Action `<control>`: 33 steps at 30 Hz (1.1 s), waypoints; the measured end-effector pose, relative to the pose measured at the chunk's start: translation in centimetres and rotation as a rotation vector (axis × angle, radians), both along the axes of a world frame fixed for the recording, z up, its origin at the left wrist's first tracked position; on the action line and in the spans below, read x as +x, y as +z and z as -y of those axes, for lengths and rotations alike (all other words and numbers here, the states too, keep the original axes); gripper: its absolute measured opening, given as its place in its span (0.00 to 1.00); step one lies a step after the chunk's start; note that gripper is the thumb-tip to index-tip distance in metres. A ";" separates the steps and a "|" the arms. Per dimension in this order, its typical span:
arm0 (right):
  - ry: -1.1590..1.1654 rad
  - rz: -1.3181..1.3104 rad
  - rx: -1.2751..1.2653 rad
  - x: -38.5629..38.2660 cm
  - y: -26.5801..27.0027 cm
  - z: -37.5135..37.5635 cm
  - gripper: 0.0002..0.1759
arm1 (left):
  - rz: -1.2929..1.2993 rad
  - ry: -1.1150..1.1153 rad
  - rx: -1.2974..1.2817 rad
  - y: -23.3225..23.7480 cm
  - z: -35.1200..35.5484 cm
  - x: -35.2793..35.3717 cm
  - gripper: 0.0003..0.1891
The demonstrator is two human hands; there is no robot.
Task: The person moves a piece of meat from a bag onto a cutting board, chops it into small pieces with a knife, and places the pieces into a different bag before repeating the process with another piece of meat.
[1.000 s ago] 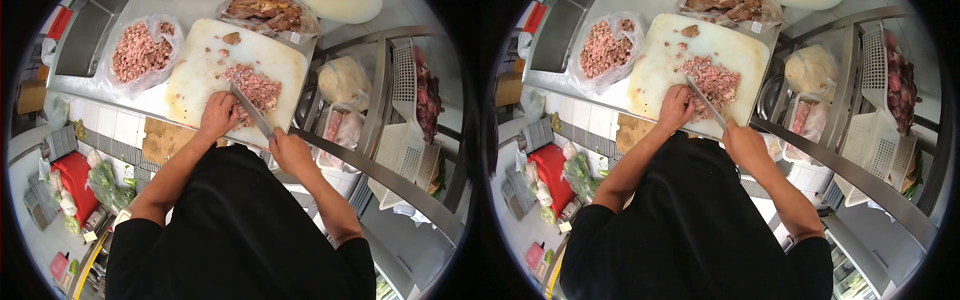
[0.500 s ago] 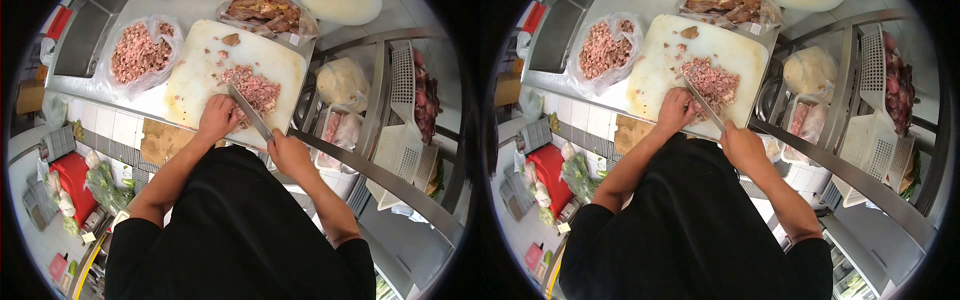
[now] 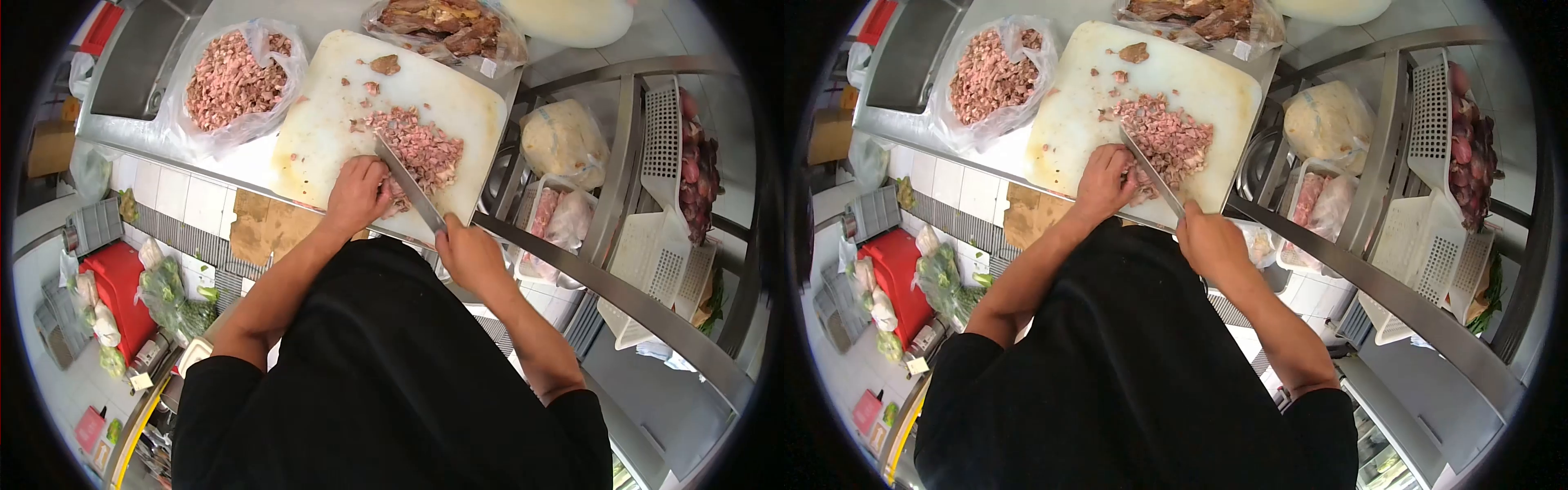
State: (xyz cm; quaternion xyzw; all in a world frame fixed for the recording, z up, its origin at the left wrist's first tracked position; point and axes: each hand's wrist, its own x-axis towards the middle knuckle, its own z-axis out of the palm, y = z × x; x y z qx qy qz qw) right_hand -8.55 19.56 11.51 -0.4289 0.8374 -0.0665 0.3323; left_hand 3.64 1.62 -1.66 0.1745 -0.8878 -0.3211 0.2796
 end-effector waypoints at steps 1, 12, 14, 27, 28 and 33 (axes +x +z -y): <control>-0.022 0.023 0.073 0.3 -0.7 -0.6 0.13 | 0.024 0.007 -0.048 -0.2 -0.1 -0.1 0.12; -0.110 0.019 -0.292 -1.6 -3.1 5.3 0.15 | -0.099 0.069 -0.056 2.0 0.5 0.8 0.16; -0.115 0.027 -0.206 -1.4 -1.3 2.8 0.15 | -0.007 0.060 -0.042 0.8 1.1 1.8 0.18; 0.001 -0.087 -0.252 -0.2 -6.5 6.4 0.10 | 0.074 0.039 -0.069 -0.2 0.4 0.7 0.13; -0.001 -0.090 -0.259 -0.3 -5.9 6.4 0.10 | 0.071 0.037 -0.076 0.3 0.5 0.6 0.13; 0.030 -0.017 -0.088 -0.2 0.7 1.4 0.16 | 0.040 0.104 -0.001 0.1 0.5 1.0 0.13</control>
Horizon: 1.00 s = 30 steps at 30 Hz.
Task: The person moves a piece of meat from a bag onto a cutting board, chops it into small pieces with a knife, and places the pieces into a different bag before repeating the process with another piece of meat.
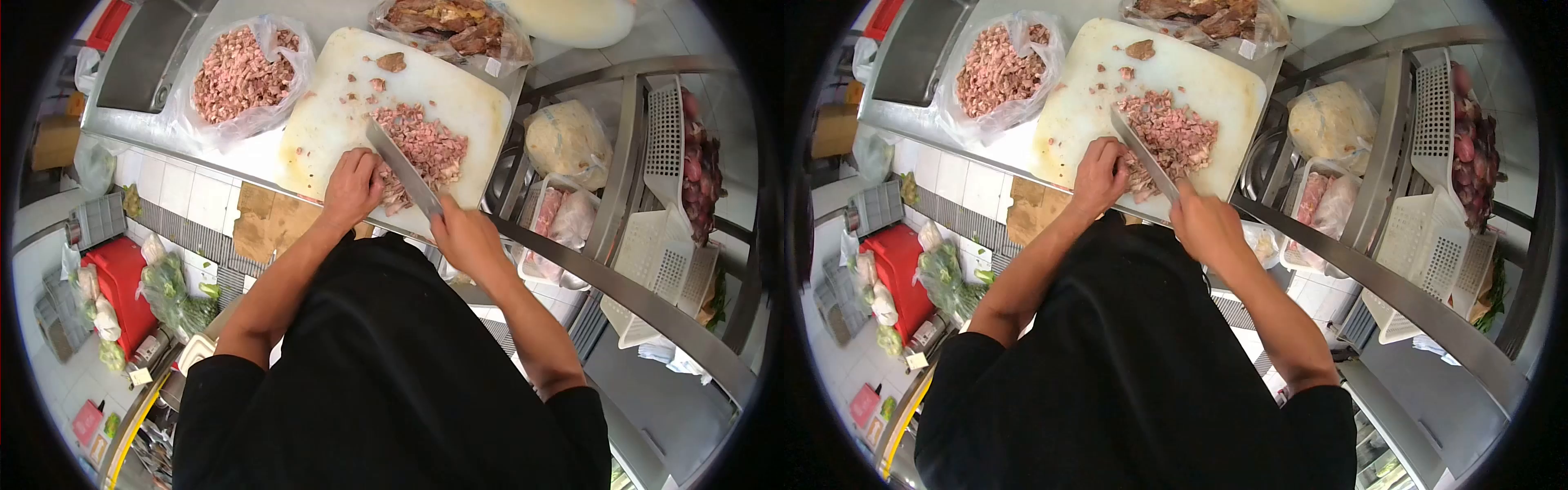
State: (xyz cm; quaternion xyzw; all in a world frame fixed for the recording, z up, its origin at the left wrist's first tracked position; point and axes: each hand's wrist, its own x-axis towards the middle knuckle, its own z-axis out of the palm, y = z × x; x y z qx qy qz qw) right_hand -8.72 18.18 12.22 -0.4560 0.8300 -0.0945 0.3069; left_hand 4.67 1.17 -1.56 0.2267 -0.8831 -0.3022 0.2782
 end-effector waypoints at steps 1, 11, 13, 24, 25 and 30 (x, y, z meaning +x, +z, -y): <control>0.004 0.001 0.002 0.5 -0.4 -0.7 0.16 | 0.001 0.004 0.002 -0.2 0.0 0.0 0.13; -0.017 -0.068 -0.245 -0.4 -7.5 7.0 0.14 | 0.019 -0.034 0.021 -0.1 0.0 0.6 0.17; -0.090 -0.067 -0.208 -1.2 -5.1 6.3 0.14 | -0.049 -0.031 0.017 1.3 -0.8 1.4 0.21; -0.017 -0.009 0.071 -0.1 -0.2 -2.6 0.15 | 0.014 -0.086 -0.039 1.1 -0.5 1.6 0.23; -0.003 -0.008 0.083 0.4 0.0 -3.0 0.15 | 0.016 -0.065 -0.010 0.8 -0.3 1.3 0.20; -0.054 -0.042 0.005 2.0 -5.0 0.1 0.12 | 0.026 -0.083 -0.041 -0.7 -0.2 0.7 0.15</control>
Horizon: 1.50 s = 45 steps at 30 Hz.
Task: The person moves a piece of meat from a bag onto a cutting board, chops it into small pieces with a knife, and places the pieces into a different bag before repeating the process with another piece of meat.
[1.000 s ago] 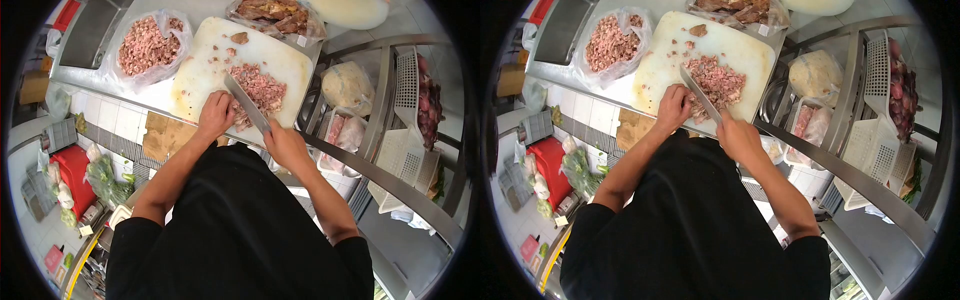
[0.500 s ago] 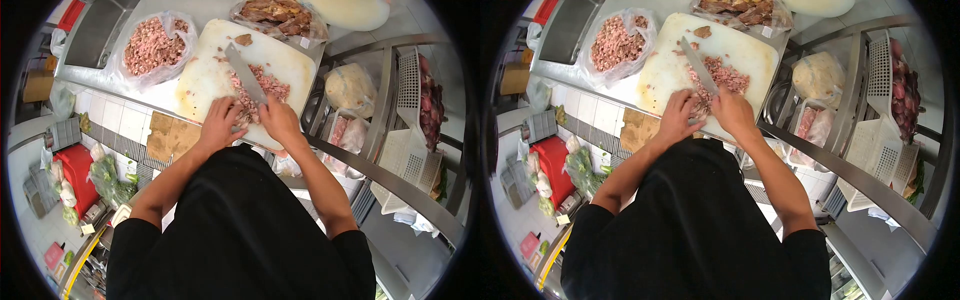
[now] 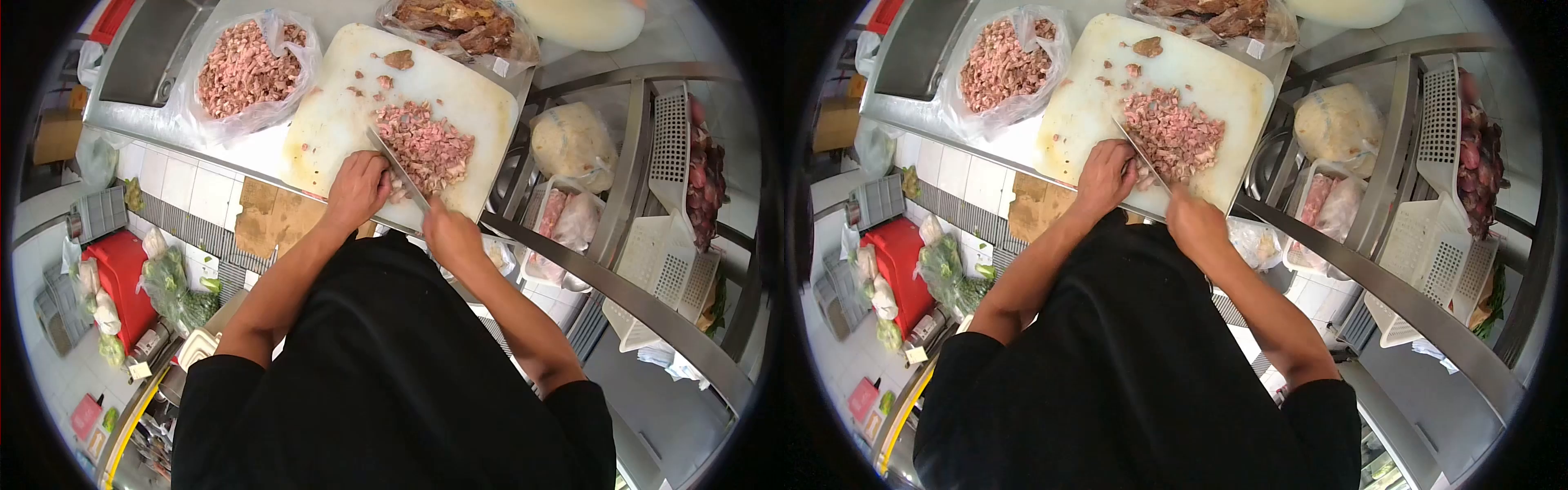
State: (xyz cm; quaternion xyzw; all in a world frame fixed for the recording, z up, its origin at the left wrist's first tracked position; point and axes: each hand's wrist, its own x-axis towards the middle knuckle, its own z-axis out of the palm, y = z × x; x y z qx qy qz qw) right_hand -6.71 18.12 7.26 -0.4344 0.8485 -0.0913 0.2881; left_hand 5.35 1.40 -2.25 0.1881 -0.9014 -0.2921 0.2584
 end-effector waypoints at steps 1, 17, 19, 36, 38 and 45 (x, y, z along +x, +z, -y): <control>0.006 -0.019 -0.007 0.1 -1.1 1.8 0.12 | 0.015 0.003 -0.028 0.0 0.1 -0.1 0.13; 0.073 -0.044 -0.028 -0.3 -1.0 2.0 0.12 | 0.070 0.017 0.000 0.2 0.7 0.4 0.11; 0.097 -0.037 -0.101 -1.4 -1.8 4.7 0.11 | 0.046 0.019 0.023 0.5 0.4 0.3 0.10; 0.108 -0.006 -0.186 -1.5 -0.9 5.6 0.12 | -0.017 0.036 0.056 1.4 0.6 1.4 0.12; 0.127 0.005 -0.116 -2.0 2.0 3.6 0.12 | -0.057 0.033 0.092 1.5 0.4 1.5 0.12; 0.070 0.022 0.048 0.2 0.1 -0.3 0.13 | 0.029 0.049 0.017 0.5 0.3 1.7 0.11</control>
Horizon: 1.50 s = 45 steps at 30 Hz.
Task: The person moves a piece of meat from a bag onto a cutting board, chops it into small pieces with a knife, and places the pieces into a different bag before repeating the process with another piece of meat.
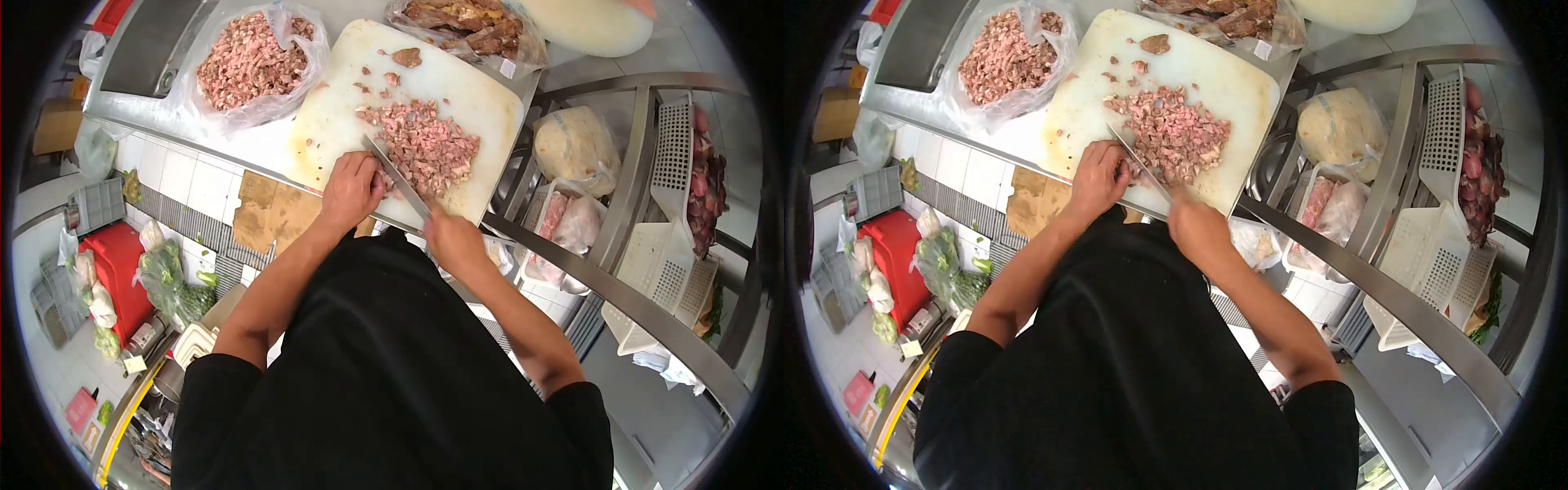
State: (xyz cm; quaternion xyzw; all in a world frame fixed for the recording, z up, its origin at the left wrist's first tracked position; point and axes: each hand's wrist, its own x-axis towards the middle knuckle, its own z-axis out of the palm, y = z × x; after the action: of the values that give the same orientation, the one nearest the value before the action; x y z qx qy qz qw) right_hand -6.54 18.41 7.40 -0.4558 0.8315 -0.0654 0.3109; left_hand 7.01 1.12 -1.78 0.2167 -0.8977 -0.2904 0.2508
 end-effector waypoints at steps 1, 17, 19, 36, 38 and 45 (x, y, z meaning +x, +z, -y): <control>0.009 -0.043 -0.163 0.3 -1.9 1.3 0.13 | 0.026 0.018 -0.007 0.0 0.2 0.0 0.10; -0.003 0.016 -0.046 -2.5 2.9 -0.5 0.14 | 0.158 -0.044 0.068 2.0 1.7 2.9 0.21; 0.015 0.024 -0.004 -2.2 3.9 -1.2 0.14 | 0.121 -0.016 0.089 2.2 1.3 2.5 0.19; 0.071 -0.037 -0.222 -0.3 -2.7 6.5 0.13 | 0.029 -0.006 0.090 0.2 0.1 0.7 0.11; 0.043 -0.037 -0.263 -0.6 -1.6 7.9 0.13 | -0.077 0.009 0.117 1.1 0.4 1.1 0.16; -0.023 0.015 -0.201 -3.0 1.3 2.4 0.15 | 0.026 0.107 0.016 1.4 0.3 3.8 0.18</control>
State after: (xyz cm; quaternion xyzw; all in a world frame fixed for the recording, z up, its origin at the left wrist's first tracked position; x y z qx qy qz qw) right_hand -9.53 15.99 8.70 -0.4747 0.8234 -0.1557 0.2690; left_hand 10.85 0.77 -0.36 0.2704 -0.8856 -0.2809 0.2524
